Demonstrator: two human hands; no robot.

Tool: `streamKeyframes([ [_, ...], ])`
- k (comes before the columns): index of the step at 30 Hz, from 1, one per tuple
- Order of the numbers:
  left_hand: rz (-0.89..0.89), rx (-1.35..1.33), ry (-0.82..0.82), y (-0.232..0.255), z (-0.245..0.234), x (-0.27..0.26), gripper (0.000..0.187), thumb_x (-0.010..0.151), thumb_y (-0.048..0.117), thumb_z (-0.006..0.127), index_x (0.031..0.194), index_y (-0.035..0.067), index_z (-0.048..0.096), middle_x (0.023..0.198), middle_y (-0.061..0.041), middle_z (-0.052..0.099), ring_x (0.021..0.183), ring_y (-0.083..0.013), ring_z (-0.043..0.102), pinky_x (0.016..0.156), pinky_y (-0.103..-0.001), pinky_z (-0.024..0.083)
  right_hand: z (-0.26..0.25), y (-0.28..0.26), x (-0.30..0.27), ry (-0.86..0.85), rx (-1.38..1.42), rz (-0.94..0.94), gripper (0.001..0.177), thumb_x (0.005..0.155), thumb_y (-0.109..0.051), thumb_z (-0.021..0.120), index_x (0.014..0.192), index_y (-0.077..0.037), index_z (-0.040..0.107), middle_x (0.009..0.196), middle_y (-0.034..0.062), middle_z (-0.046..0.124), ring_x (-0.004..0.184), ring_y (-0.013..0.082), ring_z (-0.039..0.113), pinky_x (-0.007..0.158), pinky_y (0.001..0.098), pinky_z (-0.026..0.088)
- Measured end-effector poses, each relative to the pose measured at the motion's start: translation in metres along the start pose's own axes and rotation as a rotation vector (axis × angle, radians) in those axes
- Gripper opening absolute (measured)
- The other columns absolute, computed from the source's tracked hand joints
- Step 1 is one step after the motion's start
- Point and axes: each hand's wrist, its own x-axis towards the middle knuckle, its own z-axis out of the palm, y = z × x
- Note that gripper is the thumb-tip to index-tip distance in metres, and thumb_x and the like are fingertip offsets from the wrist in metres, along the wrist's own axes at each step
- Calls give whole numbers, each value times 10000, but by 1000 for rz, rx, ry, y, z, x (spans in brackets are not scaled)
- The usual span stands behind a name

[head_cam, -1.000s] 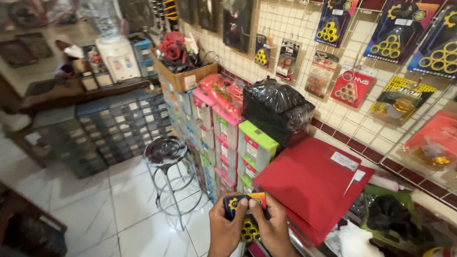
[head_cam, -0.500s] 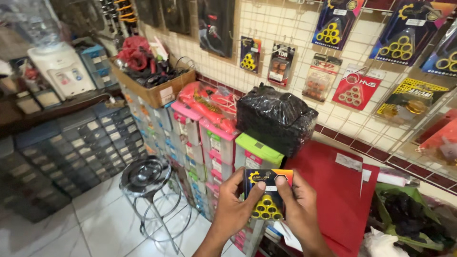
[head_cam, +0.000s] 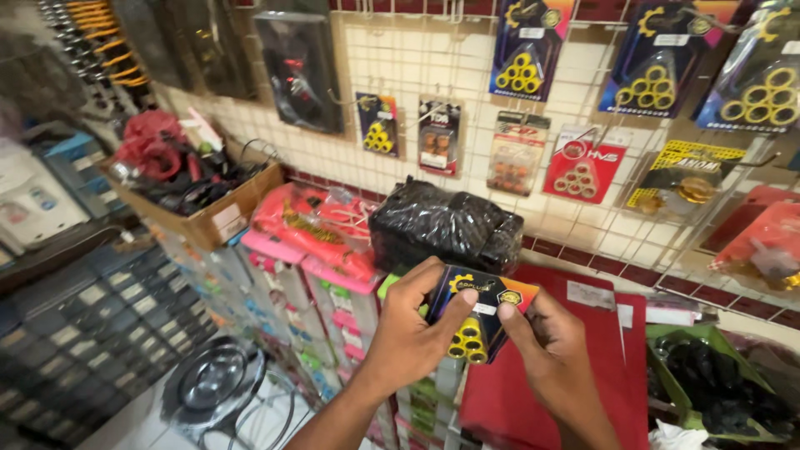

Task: The person organizes motorcycle parts by picking up packaged items from a glass display counter and hanging them on a wire wall rack.

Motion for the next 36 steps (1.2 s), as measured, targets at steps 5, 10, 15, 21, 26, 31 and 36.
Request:
streamKeyframes([
  [5, 69, 50, -79, -5, -2, 47, 87, 957, 56, 701, 953, -21, 661, 809, -57, 556, 704, -119, 521, 626, -282, 441, -18, -9, 26, 79, -227, 30, 197, 992, -110, 699, 1130, 26, 660, 834, 57, 551, 757, 85, 454, 656, 267, 436],
  [10, 209, 1, -100, -5, -2, 83, 102, 1001, 84, 678, 1054, -4, 674, 884, -39, 591, 773, -118, 549, 698, -289, 476, -18, -64, 65, 108, -259, -98, 204, 967, -107, 678, 1136, 0, 720, 846, 18, 708, 703, 39, 605, 596, 223, 504],
  [15, 240, -12, -94, -12, -12, 104, 122, 1014, 110, 694, 1059, -3, 690, 894, -51, 600, 790, -117, 557, 716, -284, 477, -10, -84, 89, 60, -310, -131, 177, 1015, -100, 674, 1150, 9, 712, 833, 69, 706, 634, 80, 573, 536, 257, 478],
  [21, 262, -61, -112, -31, -20, 130, 128, 1000, 109, 701, 1039, -12, 683, 886, -55, 604, 793, -119, 552, 711, -282, 474, 0, -86, 112, 48, -424, -205, 182, 978, -105, 653, 1124, -1, 689, 908, 46, 755, 819, 67, 692, 678, 236, 596],
  [26, 259, -136, -144, -49, -28, 142, 132, 1002, 113, 689, 1020, -17, 673, 873, -62, 606, 792, -127, 551, 710, -286, 471, 11, -81, 123, 111, -450, -115, 175, 960, -98, 657, 1101, -1, 697, 894, 49, 757, 789, 72, 686, 637, 267, 590],
  [31, 372, -98, -120, -60, -48, 165, 169, 1025, 145, 681, 1034, -23, 663, 913, -84, 636, 849, -151, 600, 780, -310, 500, 30, -89, 144, 134, -568, -196, 186, 968, -82, 654, 1119, 11, 710, 777, 66, 743, 671, 91, 642, 596, 286, 544],
  [36, 380, -137, -147, -66, -71, 187, 216, 1038, 202, 659, 1050, -13, 680, 947, -91, 651, 862, -167, 647, 776, -313, 522, 49, -93, 167, 107, -556, -307, 146, 1001, -66, 637, 1087, 40, 686, 838, 61, 747, 744, 82, 687, 665, 268, 573],
])
